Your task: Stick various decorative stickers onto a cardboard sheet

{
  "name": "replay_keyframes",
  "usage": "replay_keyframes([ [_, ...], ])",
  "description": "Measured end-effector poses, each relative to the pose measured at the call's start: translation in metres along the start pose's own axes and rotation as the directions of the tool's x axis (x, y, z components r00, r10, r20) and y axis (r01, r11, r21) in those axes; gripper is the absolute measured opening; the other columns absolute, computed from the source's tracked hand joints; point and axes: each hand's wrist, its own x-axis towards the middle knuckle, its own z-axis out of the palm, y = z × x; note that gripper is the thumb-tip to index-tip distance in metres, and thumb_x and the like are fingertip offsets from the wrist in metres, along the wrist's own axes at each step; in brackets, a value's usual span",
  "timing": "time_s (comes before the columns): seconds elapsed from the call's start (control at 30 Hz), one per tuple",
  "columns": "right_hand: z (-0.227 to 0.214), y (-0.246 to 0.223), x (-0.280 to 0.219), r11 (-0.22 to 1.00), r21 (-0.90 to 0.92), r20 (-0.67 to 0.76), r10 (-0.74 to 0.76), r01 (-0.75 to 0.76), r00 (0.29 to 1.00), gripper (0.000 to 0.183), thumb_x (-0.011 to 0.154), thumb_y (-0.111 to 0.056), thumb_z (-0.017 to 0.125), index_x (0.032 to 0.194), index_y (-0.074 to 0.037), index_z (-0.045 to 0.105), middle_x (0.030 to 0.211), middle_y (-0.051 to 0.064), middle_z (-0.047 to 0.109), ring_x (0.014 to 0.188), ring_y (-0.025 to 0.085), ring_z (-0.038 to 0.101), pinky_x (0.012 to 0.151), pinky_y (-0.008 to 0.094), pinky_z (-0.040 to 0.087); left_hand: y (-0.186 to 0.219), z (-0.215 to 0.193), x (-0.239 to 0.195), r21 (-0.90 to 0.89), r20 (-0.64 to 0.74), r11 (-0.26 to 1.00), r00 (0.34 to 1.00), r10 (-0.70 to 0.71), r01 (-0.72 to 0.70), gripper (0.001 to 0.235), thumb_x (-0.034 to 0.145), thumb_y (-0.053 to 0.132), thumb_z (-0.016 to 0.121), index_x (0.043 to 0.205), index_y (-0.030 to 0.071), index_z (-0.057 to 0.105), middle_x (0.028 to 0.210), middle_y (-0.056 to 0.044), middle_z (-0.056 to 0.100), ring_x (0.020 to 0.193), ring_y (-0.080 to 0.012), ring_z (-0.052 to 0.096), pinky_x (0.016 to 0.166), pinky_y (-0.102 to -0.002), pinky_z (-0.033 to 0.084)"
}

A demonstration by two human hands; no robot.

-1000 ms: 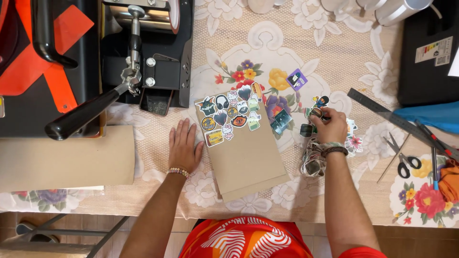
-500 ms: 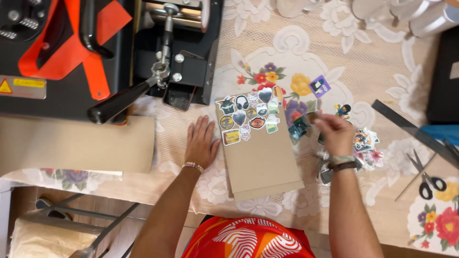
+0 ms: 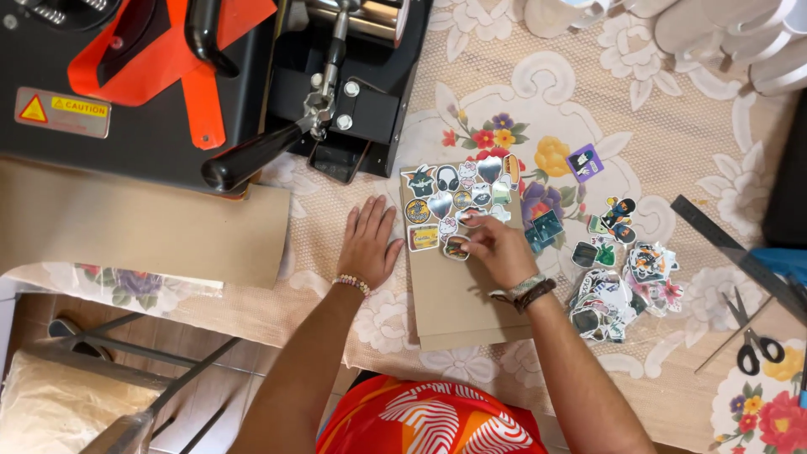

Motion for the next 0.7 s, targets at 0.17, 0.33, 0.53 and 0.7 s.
replay_keyframes([
  [0.17, 0.023, -0.031, -0.014, 0.99, 0.129, 0.091, -0.069, 0.056, 0.993, 0.036, 0.079, -0.025, 0.083, 0.112, -0.021, 0.07, 0.084, 0.001, 0.079, 0.087, 0.028, 0.075, 0.082, 0.042, 0.056, -0.001, 0.002, -0.001, -0.04, 0.04, 0.999, 0.999, -0.013, 0.015, 0.06, 0.103, 0.05, 0.038, 0.15, 0.012, 0.039, 0.161, -0.014, 0.032, 0.152, -0.0306, 0.024, 0.125, -0.051, 0.012],
  [0.33, 0.035, -0.039, -0.01, 0.994, 0.09, 0.14, -0.08, 0.068, 0.987, 0.049, 0.081, -0.028, 0.082, 0.123, -0.022, 0.058, 0.086, -0.001, 0.079, 0.087, 0.029, 0.074, 0.083, 0.044, 0.055, -0.001, 0.0, -0.002, -0.032, 0.062, 0.999, 0.998, -0.017, 0.019, 0.058, 0.104, 0.048, 0.035, 0.151, 0.013, 0.037, 0.161, -0.013, 0.031, 0.153, -0.0294, 0.023, 0.125, -0.05, 0.011],
  [0.53, 0.043, -0.038, -0.003, 0.986, -0.089, 0.165, -0.125, 0.141, 0.978, 0.055, 0.084, -0.032, 0.077, 0.13, -0.027, 0.047, 0.089, -0.005, 0.078, 0.091, 0.027, 0.073, 0.084, 0.045, 0.056, 0.0, -0.005, -0.001, -0.042, 0.147, 0.998, 0.989, -0.033, 0.039, 0.056, 0.105, 0.044, 0.031, 0.153, 0.014, 0.033, 0.164, -0.012, 0.025, 0.154, -0.0287, 0.018, 0.125, -0.05, 0.009],
  [0.7, 0.046, -0.042, -0.001, 0.919, -0.299, 0.164, -0.218, 0.259, 0.962, 0.059, 0.087, -0.036, 0.073, 0.136, -0.027, 0.041, 0.088, -0.008, 0.076, 0.093, 0.023, 0.07, 0.084, 0.044, 0.058, 0.001, -0.006, 0.0, -0.041, 0.174, 0.998, 0.984, -0.043, 0.051, 0.057, 0.106, 0.046, 0.029, 0.153, 0.014, 0.032, 0.164, -0.012, 0.023, 0.154, -0.0282, 0.016, 0.125, -0.05, 0.007],
])
